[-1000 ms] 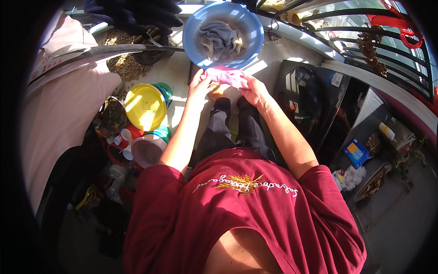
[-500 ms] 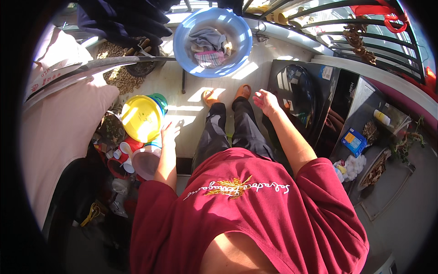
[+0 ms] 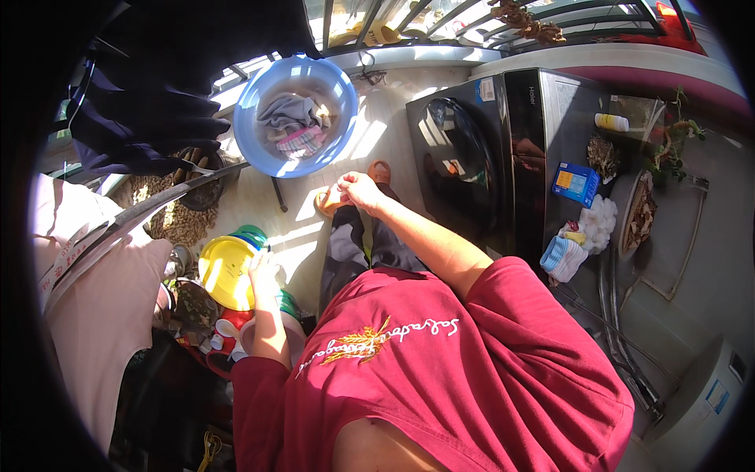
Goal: The person hand-washes clothes in a basin, wrings them out, and hangs them on a rack before cleaning a shoe and preparing more garments for washing.
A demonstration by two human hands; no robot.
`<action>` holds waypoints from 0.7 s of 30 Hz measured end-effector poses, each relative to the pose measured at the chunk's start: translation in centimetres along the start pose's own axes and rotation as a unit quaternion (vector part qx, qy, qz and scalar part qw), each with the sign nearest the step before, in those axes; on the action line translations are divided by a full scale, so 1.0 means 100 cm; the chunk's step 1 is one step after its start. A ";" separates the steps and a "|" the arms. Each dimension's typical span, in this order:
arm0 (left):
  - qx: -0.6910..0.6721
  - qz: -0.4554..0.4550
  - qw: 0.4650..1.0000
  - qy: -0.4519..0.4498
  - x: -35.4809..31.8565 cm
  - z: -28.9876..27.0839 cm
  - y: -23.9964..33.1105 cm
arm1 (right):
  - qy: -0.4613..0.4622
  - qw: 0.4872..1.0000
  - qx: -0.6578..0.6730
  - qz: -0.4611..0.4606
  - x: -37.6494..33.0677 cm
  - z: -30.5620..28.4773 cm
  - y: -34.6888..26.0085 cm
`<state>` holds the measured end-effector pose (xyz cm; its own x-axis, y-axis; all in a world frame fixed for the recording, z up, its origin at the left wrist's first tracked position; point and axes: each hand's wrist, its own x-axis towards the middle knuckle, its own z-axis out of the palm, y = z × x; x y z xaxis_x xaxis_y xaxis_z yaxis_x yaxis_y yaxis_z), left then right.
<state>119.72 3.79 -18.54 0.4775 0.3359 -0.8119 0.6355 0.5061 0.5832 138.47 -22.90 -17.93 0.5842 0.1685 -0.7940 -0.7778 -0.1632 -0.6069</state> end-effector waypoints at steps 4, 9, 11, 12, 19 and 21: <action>0.017 -0.003 1.000 -0.026 -0.002 0.018 0.018 | -0.018 0.997 -0.073 0.021 -0.003 -0.007 0.008; 0.028 -0.002 0.999 -0.036 -0.002 0.014 0.011 | 0.023 0.995 -0.088 0.031 -0.006 -0.040 0.013; 0.042 -0.001 0.999 -0.015 -0.001 0.003 0.000 | 0.030 0.995 -0.089 0.038 -0.003 -0.050 0.015; 0.045 -0.003 0.999 -0.006 -0.001 -0.003 -0.006 | 0.045 0.994 -0.094 0.044 -0.001 -0.055 0.018; 0.055 -0.004 0.998 0.007 -0.017 -0.010 -0.010 | 0.041 0.993 -0.091 0.056 -0.010 -0.059 0.005; 0.058 -0.001 0.998 0.001 -0.018 -0.009 -0.005 | 0.034 0.993 -0.098 0.049 -0.010 -0.057 0.004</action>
<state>117.99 3.60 -17.43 0.4751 0.3371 -0.8128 0.7027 0.4106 0.5811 138.90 -28.64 -17.57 0.5281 0.0769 -0.8457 -0.7756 -0.3619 -0.5172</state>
